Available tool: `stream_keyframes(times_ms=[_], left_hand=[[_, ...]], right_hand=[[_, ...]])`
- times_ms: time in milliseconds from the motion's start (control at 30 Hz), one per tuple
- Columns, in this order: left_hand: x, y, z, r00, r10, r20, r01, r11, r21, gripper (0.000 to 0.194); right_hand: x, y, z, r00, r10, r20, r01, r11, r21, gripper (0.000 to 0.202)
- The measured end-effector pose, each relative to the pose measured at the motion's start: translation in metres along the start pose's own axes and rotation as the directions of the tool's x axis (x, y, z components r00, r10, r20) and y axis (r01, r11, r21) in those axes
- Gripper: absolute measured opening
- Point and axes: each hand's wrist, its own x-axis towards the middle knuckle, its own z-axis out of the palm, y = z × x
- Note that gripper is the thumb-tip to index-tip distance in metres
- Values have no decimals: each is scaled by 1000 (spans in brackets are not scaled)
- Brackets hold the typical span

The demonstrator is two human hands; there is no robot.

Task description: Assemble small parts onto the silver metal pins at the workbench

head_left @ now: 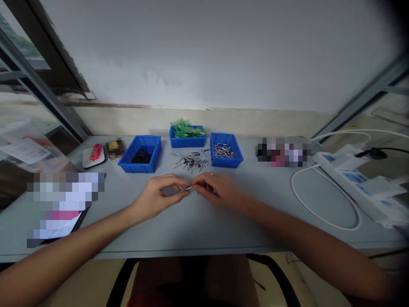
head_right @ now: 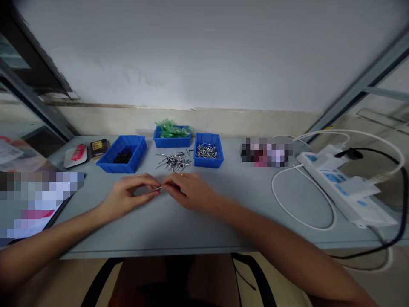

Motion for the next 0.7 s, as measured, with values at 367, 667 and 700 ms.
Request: stream_keyframes(times_ms=[367,667,700], left_hand=[[-2,3,2,996,-90,25,91,995,-38,11],[1,-4,3,983,-83,165,67,993,100,11],[1,-4,3,985,-81,150,65,992,108,12]], right_hand=[[0,0,1,996,87,4,-86,983,164,20],[-1,2,2,997,-77,22,77,997,-4,23],[-1,3,2,996,-90,28,91,996,-26,24]])
